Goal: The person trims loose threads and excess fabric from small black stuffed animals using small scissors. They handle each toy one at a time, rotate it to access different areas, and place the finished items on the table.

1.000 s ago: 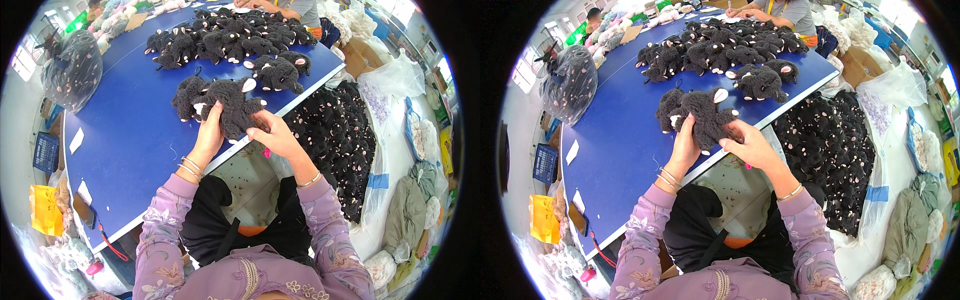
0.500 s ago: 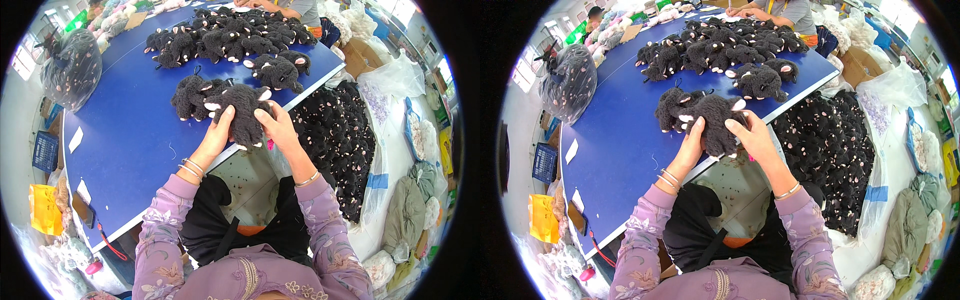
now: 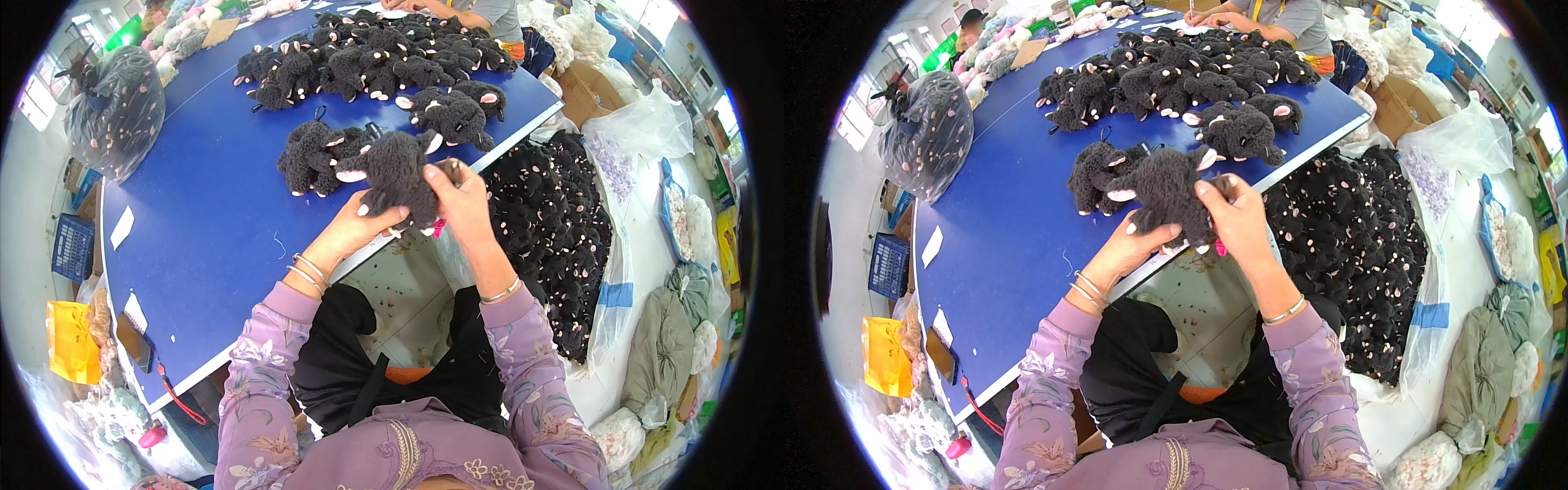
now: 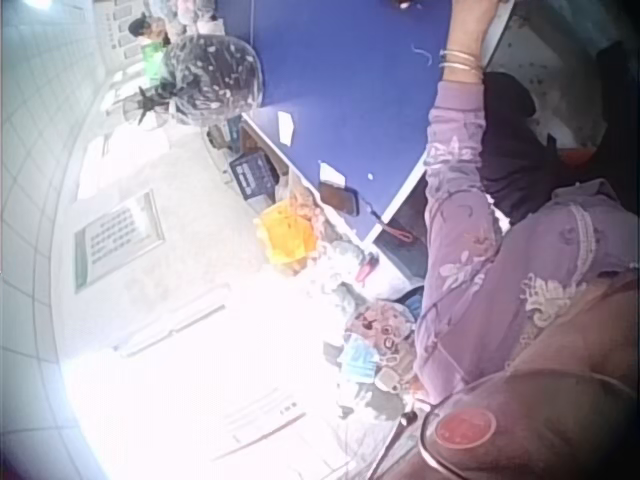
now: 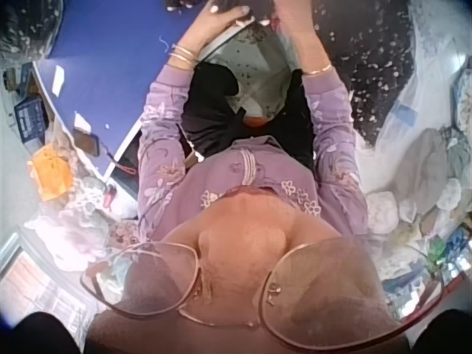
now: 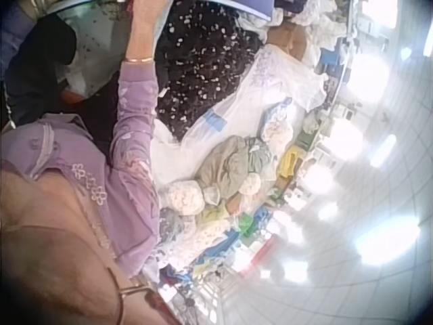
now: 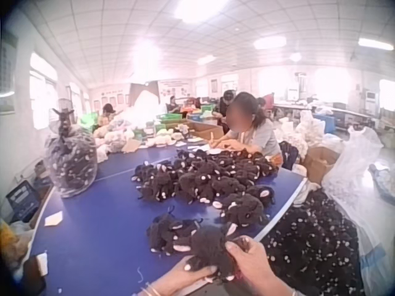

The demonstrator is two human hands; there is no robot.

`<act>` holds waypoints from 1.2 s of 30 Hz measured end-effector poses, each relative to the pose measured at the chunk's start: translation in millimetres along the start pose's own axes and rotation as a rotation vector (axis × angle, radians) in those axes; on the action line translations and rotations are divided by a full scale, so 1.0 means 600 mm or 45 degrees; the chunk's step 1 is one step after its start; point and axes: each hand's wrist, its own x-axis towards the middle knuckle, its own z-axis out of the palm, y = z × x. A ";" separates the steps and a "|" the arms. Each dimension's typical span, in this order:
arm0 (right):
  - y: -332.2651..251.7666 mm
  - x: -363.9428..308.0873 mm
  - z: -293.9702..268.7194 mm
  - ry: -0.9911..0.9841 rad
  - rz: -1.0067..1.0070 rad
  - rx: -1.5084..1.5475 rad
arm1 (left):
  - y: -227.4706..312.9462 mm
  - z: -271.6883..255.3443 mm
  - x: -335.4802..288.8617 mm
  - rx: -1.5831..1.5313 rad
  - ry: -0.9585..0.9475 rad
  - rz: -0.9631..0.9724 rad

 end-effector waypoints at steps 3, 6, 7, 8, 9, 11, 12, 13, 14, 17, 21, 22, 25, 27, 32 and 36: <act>-0.028 0.036 -0.044 0.327 -0.297 0.140 | 0.000 -0.006 0.007 -0.108 -0.171 0.127; -0.091 0.051 -0.125 0.167 -0.583 1.039 | 0.003 -0.011 0.007 -0.123 -0.153 0.154; -0.087 0.059 -0.144 0.222 -0.567 0.949 | 0.004 -0.009 0.009 -0.126 -0.170 0.138; -0.075 0.071 -0.157 0.275 -0.549 0.860 | 0.005 -0.007 0.010 -0.129 -0.185 0.122; -0.063 0.086 -0.151 0.510 -0.400 0.460 | 0.004 -0.005 0.012 -0.098 -0.205 0.113; 0.010 0.123 -0.150 0.589 -0.253 -0.287 | 0.006 0.002 0.016 -0.063 -0.214 0.102; 0.017 0.121 -0.117 0.461 -0.365 -0.397 | 0.004 -0.002 0.012 -0.045 -0.201 0.089; 0.029 0.135 -0.103 0.442 -0.472 -0.610 | 0.003 -0.005 0.014 -0.081 -0.206 0.095; 0.041 0.136 -0.097 0.366 -0.516 -0.680 | 0.001 -0.005 0.013 -0.089 -0.206 0.085; 0.065 0.155 -0.095 0.256 -0.539 -0.880 | 0.007 -0.003 0.009 -0.111 -0.195 0.083; 0.049 0.151 -0.086 0.127 -0.261 -0.477 | 0.003 -0.001 0.011 -0.073 -0.189 0.081; 0.032 0.141 -0.076 0.076 -0.192 -0.262 | 0.001 -0.004 0.011 -0.064 -0.180 0.089; -0.004 0.097 -0.059 -0.153 0.054 0.151 | -0.001 -0.004 0.008 -0.057 -0.124 0.130; -0.002 0.073 -0.058 -0.294 0.156 0.360 | 0.004 0.005 0.010 -0.073 -0.060 0.173; 0.011 0.050 -0.079 -0.705 0.257 0.758 | -0.011 -0.006 0.022 -0.181 0.133 0.267; 0.010 0.053 -0.079 -0.714 0.366 0.694 | -0.006 0.002 0.012 -0.304 0.020 0.226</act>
